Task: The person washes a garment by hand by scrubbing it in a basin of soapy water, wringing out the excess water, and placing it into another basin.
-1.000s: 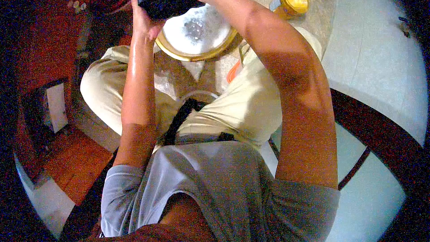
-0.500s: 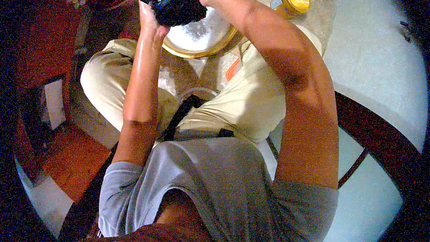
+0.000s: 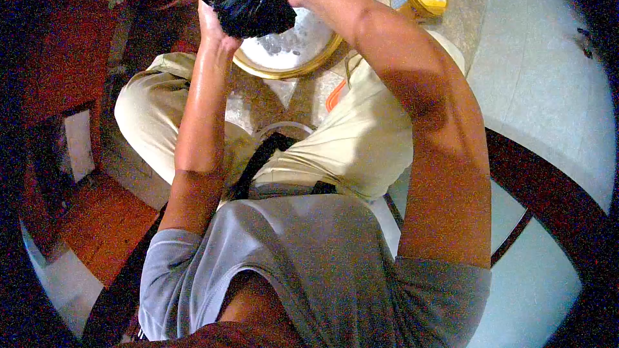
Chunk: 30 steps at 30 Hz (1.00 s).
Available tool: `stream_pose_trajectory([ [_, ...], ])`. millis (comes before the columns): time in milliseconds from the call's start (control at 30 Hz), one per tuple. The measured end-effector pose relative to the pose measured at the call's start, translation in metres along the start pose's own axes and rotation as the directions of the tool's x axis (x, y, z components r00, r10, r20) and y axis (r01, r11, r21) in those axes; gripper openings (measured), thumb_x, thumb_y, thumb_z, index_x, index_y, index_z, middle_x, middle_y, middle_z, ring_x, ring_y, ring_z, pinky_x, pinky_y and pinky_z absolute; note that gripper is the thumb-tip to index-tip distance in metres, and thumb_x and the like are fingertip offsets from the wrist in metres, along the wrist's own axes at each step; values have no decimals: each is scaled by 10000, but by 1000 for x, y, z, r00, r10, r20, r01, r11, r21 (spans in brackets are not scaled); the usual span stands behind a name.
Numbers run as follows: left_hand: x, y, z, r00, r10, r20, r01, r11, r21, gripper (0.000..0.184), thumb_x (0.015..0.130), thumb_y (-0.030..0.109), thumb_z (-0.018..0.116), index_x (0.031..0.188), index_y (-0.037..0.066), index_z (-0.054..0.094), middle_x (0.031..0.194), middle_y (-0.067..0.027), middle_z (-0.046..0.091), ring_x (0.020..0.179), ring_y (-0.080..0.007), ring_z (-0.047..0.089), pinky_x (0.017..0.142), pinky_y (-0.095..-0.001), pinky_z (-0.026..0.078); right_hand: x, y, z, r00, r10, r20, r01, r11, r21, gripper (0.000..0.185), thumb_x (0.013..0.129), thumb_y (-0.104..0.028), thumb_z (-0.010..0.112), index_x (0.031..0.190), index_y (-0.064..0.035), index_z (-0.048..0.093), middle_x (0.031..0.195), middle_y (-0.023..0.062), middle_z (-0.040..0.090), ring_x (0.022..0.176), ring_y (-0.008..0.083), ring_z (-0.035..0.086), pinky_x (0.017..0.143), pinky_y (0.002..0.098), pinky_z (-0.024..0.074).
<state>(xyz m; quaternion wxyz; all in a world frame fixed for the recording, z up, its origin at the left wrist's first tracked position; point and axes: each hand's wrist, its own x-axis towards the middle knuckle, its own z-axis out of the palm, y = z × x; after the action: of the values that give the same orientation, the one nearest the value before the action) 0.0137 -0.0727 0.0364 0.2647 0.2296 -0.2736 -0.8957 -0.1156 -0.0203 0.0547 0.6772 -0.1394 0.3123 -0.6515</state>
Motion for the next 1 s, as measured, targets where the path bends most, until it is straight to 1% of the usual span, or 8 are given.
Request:
stream_pose_trajectory([
  [167,-1,0,4,999,0,-33,1,999,35,439,813,381,406,994,28,595,943,-147,637,868,-279,630,845,-416,502,5,2,-4,999,-34,4,34,999,29,342,856,-332,471,939,-35,618,861,121,655,753,240,643,750,369,524],
  [267,-1,2,5,999,-34,13,34,999,-2,426,865,361,403,1089,36,564,1073,-136,604,976,-267,594,897,-392,475,-1,-5,1,992,-118,-38,117,993,-22,337,866,-310,476,975,-21,608,903,119,649,791,230,638,775,357,516],
  [400,12,14,7,998,33,56,-41,987,154,645,871,566,399,1264,60,472,1216,-138,537,1096,-266,545,934,-385,455,-13,-16,19,926,-332,-181,288,929,-232,359,871,-308,483,1011,3,593,934,118,643,820,222,633,797,350,509],
  [533,14,32,2,977,152,148,-172,976,132,691,881,606,334,1282,56,453,1280,-156,485,1148,-292,502,991,-411,404,-12,-24,23,945,-317,-81,313,948,-56,388,869,-321,486,1023,20,587,970,135,640,850,237,633,816,353,505],
  [633,17,29,-1,967,145,210,-151,989,10,720,868,624,338,1306,58,422,1304,-165,458,1167,-320,480,1013,-437,378,-16,-33,26,949,-311,-61,310,950,-25,418,868,-343,467,1043,18,581,994,139,638,885,253,627,850,371,490],
  [733,26,20,4,968,125,218,-116,992,-58,636,882,545,350,1277,55,444,1279,-150,479,1148,-298,492,996,-417,392,-18,-34,41,953,-300,49,299,954,30,443,865,-363,446,1061,11,579,1022,143,631,928,263,612,886,388,467],
  [867,24,11,16,987,70,147,-58,995,-78,525,901,439,366,1239,52,475,1246,-131,507,1122,-268,507,973,-390,411,-27,-32,54,941,-337,42,333,940,69,447,856,-362,441,1067,5,584,1067,150,615,970,279,593,902,397,454],
  [1000,17,-11,13,997,78,20,-79,995,56,418,920,333,382,1200,48,505,1213,-111,535,1096,-238,522,951,-363,430,-34,-34,64,950,-311,-35,313,945,91,441,854,-356,440,1059,7,586,1055,150,620,965,284,594,903,399,455],
])
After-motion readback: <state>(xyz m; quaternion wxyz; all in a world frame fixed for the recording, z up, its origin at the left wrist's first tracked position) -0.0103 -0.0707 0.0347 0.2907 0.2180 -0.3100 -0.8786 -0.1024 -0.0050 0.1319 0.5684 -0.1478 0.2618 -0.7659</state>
